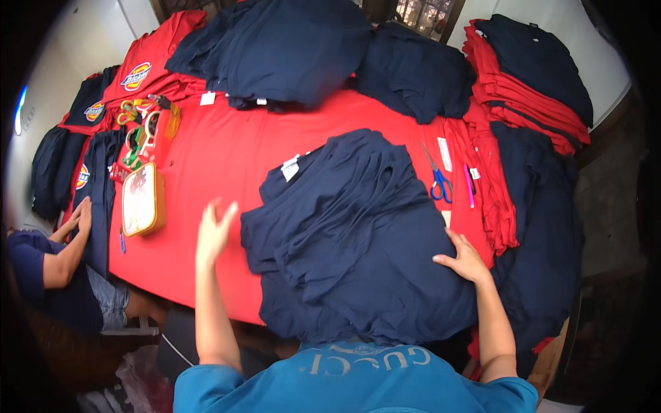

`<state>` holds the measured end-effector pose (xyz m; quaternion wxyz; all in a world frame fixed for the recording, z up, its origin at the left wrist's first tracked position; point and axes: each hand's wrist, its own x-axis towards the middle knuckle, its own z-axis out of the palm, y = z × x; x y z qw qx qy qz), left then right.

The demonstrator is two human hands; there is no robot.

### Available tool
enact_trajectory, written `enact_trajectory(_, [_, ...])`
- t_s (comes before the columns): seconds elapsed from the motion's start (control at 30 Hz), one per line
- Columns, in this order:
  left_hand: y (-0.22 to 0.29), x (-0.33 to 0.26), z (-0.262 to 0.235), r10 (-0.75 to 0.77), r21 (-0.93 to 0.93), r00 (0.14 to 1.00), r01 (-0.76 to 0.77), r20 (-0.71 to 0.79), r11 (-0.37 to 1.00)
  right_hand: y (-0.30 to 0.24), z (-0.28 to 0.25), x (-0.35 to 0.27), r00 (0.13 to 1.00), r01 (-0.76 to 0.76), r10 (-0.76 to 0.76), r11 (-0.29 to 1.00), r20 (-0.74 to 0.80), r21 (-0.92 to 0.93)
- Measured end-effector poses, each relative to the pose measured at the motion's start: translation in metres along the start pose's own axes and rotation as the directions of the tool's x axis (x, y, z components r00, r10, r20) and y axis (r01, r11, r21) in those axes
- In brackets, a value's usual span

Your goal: The person uses blue-handled scissors to cut tags off a stack of dark blue shirts on a red table. The person repeatedly picks up a shirt, cuts the tag, and places the shirt on a growing pile. A second person is visible in the background working on similar shirts.

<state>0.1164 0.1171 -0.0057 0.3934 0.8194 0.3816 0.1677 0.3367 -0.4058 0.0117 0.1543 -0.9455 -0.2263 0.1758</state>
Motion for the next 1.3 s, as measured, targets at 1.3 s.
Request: enact_trajectory(1.3, [0.018,0.012,0.019,0.229,0.732,0.962,-0.264,0.151,0.628,-0.113,0.037,0.092,0.917,0.398,-0.391,0.896,-0.072,0.196])
